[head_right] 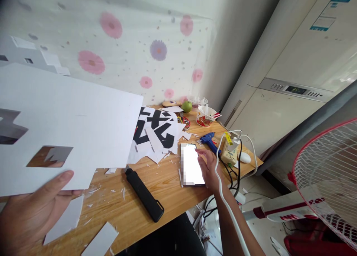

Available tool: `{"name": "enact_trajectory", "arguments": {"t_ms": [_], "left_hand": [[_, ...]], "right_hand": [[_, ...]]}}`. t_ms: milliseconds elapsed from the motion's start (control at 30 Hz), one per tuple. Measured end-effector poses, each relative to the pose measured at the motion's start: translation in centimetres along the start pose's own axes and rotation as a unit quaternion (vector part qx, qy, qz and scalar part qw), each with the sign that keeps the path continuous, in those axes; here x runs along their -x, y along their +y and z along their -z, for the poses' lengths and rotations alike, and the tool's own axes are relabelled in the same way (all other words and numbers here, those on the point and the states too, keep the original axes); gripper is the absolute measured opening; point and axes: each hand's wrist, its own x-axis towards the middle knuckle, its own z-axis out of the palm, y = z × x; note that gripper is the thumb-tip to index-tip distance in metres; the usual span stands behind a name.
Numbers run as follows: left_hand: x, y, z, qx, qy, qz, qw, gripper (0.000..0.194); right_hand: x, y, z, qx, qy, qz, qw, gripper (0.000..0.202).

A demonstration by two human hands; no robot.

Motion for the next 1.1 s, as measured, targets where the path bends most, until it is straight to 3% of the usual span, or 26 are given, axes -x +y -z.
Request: {"name": "enact_trajectory", "arguments": {"t_ms": [267, 633, 1100], "left_hand": [[-0.1, -0.2, 0.0, -0.001, -0.002, -0.033, 0.999, 0.051], [0.1, 0.1, -0.3, -0.004, -0.011, -0.043, 0.999, 0.048], [-0.3, -0.3, 0.5, -0.022, -0.016, -0.04, 0.999, 0.023]], "right_hand": [[-3.7, 0.1, -0.7, 0.029, -0.041, 0.002, 0.999, 0.023], [-4.6, 1.2, -1.5, 0.042, -0.057, -0.002, 0.998, 0.021], [-1.8, 0.9, -1.4, -0.031, 0.055, -0.034, 0.997, 0.035]]}}
